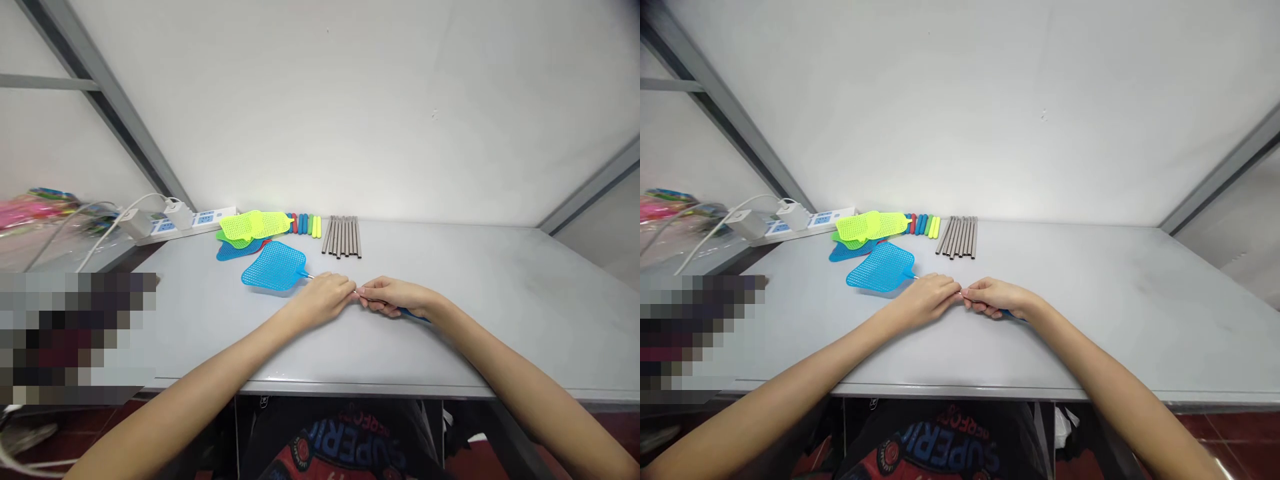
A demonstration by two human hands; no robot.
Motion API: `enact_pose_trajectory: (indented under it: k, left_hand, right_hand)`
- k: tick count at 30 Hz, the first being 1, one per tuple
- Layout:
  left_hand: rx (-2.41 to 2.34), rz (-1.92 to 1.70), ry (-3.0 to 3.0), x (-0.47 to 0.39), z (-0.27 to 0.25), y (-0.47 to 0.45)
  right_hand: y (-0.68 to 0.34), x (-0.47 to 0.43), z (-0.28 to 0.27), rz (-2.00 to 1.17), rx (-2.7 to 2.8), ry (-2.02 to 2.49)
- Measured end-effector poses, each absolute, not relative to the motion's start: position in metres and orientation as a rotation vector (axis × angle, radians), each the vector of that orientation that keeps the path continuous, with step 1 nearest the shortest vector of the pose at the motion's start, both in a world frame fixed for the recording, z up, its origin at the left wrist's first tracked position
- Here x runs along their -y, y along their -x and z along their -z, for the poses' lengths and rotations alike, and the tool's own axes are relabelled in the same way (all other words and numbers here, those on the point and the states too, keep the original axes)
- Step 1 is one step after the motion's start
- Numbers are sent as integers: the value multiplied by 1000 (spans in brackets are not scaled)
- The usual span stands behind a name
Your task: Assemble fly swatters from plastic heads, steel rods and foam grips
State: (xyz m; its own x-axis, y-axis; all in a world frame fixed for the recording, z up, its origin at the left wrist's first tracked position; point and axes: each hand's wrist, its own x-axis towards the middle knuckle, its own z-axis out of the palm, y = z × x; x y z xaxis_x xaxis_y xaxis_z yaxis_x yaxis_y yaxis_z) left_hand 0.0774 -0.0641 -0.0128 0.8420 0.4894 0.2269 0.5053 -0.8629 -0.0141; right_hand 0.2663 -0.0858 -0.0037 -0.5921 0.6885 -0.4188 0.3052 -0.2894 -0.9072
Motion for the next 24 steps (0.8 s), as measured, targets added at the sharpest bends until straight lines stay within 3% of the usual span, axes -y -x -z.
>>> enact_pose_trajectory:
  k: [24]
  left_hand:
    - [790, 311, 2983, 49, 14, -71]
  right_hand:
    - [-257, 85, 6, -1607, 1859, 1326]
